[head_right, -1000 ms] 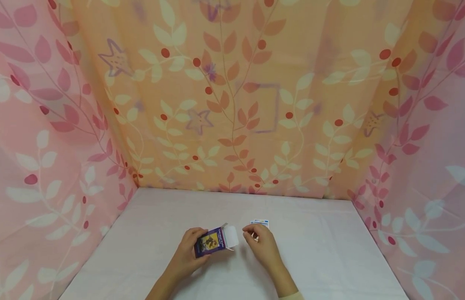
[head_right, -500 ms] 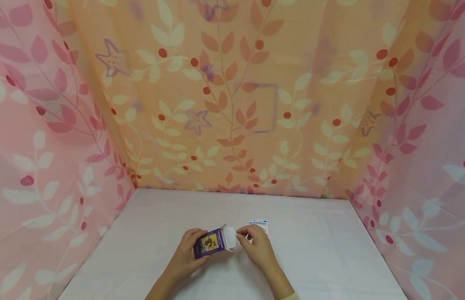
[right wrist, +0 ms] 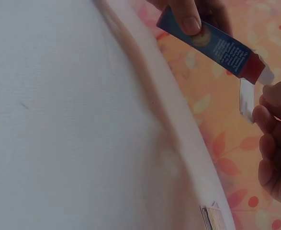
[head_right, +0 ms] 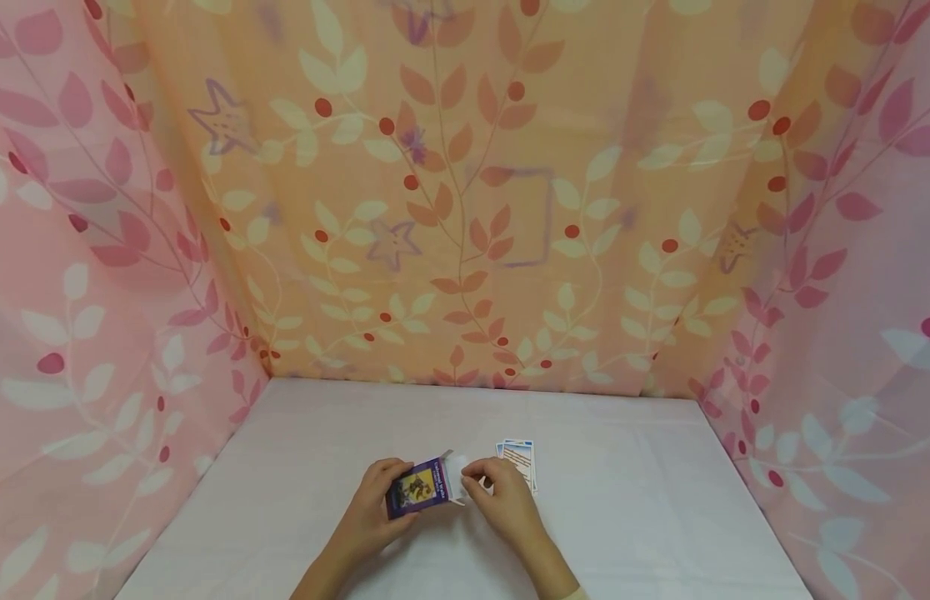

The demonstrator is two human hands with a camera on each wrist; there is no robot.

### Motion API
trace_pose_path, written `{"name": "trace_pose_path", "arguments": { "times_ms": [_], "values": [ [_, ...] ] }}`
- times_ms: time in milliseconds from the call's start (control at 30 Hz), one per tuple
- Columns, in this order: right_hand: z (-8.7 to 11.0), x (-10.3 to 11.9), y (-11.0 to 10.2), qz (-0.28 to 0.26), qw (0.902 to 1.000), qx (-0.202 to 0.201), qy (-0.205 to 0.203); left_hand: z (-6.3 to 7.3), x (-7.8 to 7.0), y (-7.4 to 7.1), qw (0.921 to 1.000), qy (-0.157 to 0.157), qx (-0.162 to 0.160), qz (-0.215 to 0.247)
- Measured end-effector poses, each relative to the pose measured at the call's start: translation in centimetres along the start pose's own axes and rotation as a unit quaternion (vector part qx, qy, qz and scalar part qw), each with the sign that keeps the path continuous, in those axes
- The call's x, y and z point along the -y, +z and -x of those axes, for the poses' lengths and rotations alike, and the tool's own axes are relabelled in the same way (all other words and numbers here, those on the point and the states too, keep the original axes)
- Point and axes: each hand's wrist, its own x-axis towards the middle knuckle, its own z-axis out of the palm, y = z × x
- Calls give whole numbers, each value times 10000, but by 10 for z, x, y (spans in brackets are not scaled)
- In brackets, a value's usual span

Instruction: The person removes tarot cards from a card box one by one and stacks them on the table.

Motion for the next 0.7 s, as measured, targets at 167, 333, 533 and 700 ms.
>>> {"name": "trace_pose_path", "arguments": {
  "times_ms": [167, 333, 533, 700],
  "values": [
    [1, -1, 3, 99, 9999, 84, 0, 0, 2, 0, 9999, 134, -48, -68],
    [1, 0, 6, 61, 9997, 233, 2, 0, 3, 0, 9997, 209, -56, -91],
    [1, 1, 8, -54, 9996, 281, -43, 0, 0, -1, 9999, 80, 1, 65],
    [1, -1, 11, -100, 9994, 340, 50, -1, -2, -1, 9999, -13, 52, 129]
  ]
}}
